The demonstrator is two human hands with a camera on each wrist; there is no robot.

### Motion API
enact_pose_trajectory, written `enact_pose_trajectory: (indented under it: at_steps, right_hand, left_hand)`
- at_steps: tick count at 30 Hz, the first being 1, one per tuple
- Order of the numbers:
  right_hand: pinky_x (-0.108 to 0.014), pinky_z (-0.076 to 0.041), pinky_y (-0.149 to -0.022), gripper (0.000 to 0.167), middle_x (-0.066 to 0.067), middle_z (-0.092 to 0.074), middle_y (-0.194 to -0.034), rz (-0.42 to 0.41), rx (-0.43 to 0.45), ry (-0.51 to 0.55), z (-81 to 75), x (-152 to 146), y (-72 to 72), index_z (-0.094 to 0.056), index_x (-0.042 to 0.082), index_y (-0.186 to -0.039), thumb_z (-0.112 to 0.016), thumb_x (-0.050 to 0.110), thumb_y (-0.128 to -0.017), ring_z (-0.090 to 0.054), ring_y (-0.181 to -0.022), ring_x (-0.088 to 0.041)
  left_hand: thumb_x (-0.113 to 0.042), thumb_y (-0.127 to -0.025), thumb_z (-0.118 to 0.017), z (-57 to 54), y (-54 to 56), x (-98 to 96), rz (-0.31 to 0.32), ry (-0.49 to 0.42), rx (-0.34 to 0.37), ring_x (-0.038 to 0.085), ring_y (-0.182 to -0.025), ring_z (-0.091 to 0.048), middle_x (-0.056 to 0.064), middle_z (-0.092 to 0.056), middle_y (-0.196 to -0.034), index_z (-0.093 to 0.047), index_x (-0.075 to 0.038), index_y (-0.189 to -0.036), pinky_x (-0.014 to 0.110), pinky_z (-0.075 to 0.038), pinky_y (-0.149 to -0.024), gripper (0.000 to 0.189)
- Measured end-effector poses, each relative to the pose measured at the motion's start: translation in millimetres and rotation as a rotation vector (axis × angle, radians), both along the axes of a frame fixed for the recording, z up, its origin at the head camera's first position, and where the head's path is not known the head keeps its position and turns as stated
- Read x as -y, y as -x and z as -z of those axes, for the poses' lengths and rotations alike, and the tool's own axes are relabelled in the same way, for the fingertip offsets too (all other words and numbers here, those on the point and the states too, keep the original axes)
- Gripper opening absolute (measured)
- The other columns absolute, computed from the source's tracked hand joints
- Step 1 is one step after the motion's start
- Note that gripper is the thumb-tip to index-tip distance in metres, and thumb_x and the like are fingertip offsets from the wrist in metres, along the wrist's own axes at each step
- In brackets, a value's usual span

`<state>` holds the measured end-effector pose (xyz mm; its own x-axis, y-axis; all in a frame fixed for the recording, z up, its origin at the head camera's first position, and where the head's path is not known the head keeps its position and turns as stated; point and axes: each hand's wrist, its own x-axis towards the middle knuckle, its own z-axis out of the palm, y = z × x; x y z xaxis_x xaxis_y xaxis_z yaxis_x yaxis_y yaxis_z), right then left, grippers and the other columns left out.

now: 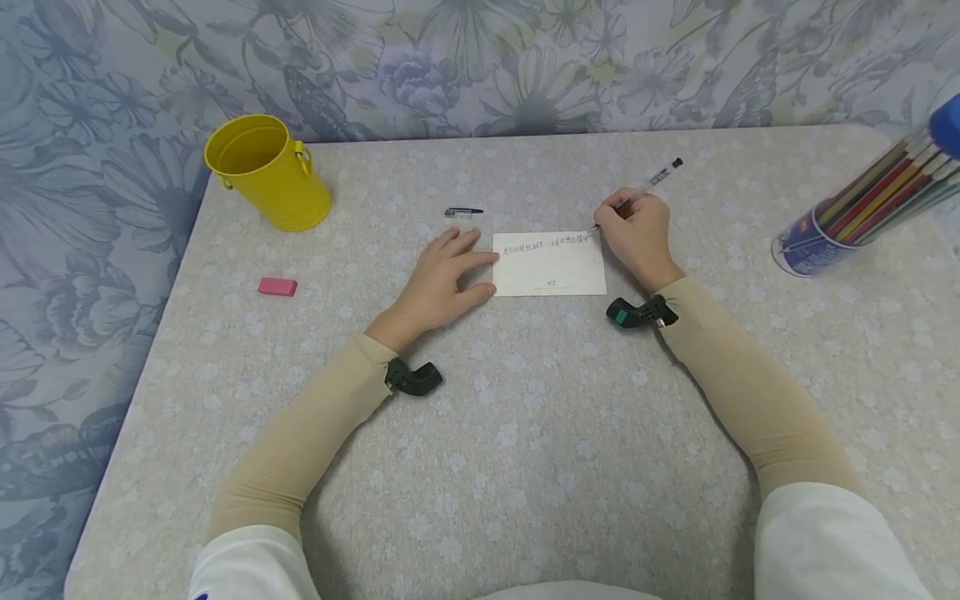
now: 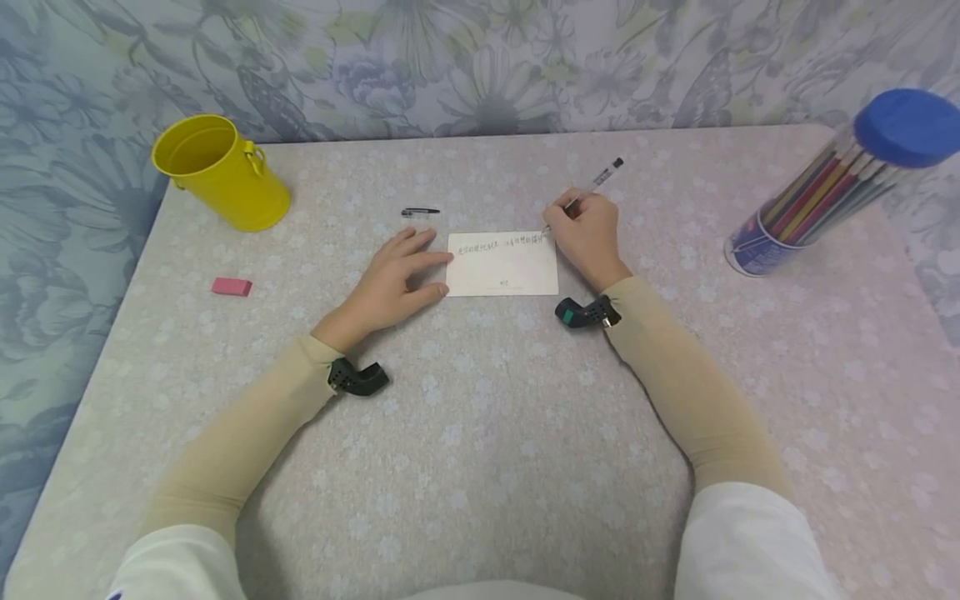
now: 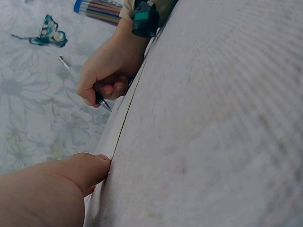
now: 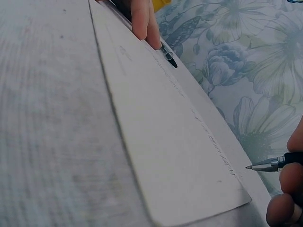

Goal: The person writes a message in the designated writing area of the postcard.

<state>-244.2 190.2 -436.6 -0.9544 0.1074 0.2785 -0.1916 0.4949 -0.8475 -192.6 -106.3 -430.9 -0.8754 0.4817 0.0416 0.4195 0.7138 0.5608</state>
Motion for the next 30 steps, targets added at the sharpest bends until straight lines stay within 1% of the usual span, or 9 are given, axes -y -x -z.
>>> enact_pose_trajectory:
  at_steps: [6, 12, 15, 19, 22, 25, 28, 30]
  right_hand:
    - [-0.02, -0.03, -0.047, 0.02, 0.013, -0.05, -0.05, -0.001, 0.006, 0.04, -0.5, 0, 0.4, -0.069, -0.001, -0.072, -0.056, 0.005, -0.086, -0.039, -0.046, -0.001]
    - [-0.018, -0.033, -0.046, 0.02, 0.014, -0.048, -0.044, 0.015, 0.064, 0.1, -4.0, -1, 0.2, -0.068, 0.002, -0.074, -0.059, 0.009, -0.09, -0.044, -0.042, -0.001]
    - [-0.017, -0.035, -0.044, 0.02, 0.014, -0.049, -0.043, 0.004, 0.089, 0.126, -4.1, -2, 0.3, -0.066, 0.004, -0.073, -0.059, 0.01, -0.091, -0.046, -0.041, -0.001]
    - [-0.016, -0.039, -0.044, 0.02, 0.012, -0.052, -0.046, -0.032, 0.129, 0.107, -4.7, -5, 0.0, -0.065, 0.005, -0.075, -0.058, 0.013, -0.093, -0.048, -0.04, -0.002]
    - [-0.016, -0.044, -0.045, 0.022, 0.012, -0.056, -0.05, -0.073, 0.168, 0.081, -5.6, -8, 0.0, -0.068, 0.002, -0.08, -0.059, 0.015, -0.094, -0.051, -0.042, -0.002]
    - [-0.017, -0.048, -0.047, 0.021, 0.011, -0.058, -0.054, -0.113, 0.191, 0.08, -5.4, -10, 1.2, -0.07, -0.001, -0.084, -0.061, 0.015, -0.094, -0.054, -0.045, -0.004]
    - [-0.018, -0.048, -0.048, 0.015, 0.008, -0.06, -0.057, -0.124, 0.179, 0.073, -5.0, -11, 1.3, -0.071, 0.001, -0.085, -0.063, 0.012, -0.092, -0.054, -0.047, -0.005]
    - [-0.018, -0.047, -0.049, 0.013, 0.007, -0.061, -0.066, -0.111, 0.149, 0.056, -5.3, -10, 0.9, -0.071, 0.002, -0.087, -0.063, 0.012, -0.09, -0.054, -0.049, -0.005]
  left_hand:
    - [-0.029, -0.095, -0.07, -1.0, -0.6, 0.8, -0.004, 0.005, 0.011, 0.041, -0.157, -0.02, 0.018, -0.037, -0.164, -0.065, -0.011, -0.138, 0.058, -0.013, -0.129, 0.047]
    - [-0.029, -0.095, -0.07, 0.9, 0.3, 0.7, -0.002, 0.008, 0.003, 0.041, -0.157, -0.02, 0.018, -0.037, -0.164, -0.065, -0.011, -0.138, 0.057, -0.014, -0.129, 0.047]
    - [-0.029, -0.095, -0.069, 0.8, 0.0, 0.2, -0.001, 0.009, 0.0, 0.041, -0.157, -0.021, 0.018, -0.038, -0.163, -0.065, -0.011, -0.138, 0.057, -0.014, -0.129, 0.047]
    - [-0.029, -0.096, -0.069, 0.1, -0.5, 0.4, 0.002, 0.009, -0.004, 0.041, -0.157, -0.021, 0.019, -0.038, -0.163, -0.065, -0.011, -0.138, 0.058, -0.014, -0.129, 0.046]
    - [-0.029, -0.095, -0.069, 0.7, -0.2, 0.7, 0.003, 0.011, -0.007, 0.042, -0.157, -0.021, 0.019, -0.038, -0.163, -0.065, -0.011, -0.138, 0.058, -0.014, -0.129, 0.047]
    - [-0.029, -0.095, -0.069, 0.6, -0.2, 0.8, 0.003, 0.013, -0.007, 0.042, -0.157, -0.021, 0.019, -0.038, -0.163, -0.065, -0.011, -0.138, 0.058, -0.014, -0.129, 0.047]
    - [-0.029, -0.095, -0.069, 0.9, -0.1, 0.8, 0.001, 0.014, -0.007, 0.042, -0.157, -0.021, 0.019, -0.038, -0.163, -0.065, -0.011, -0.138, 0.058, -0.014, -0.129, 0.047]
    - [-0.03, -0.095, -0.069, 1.3, 0.1, 0.9, 0.002, 0.015, -0.007, 0.042, -0.157, -0.021, 0.019, -0.037, -0.163, -0.065, -0.011, -0.138, 0.058, -0.014, -0.129, 0.047]
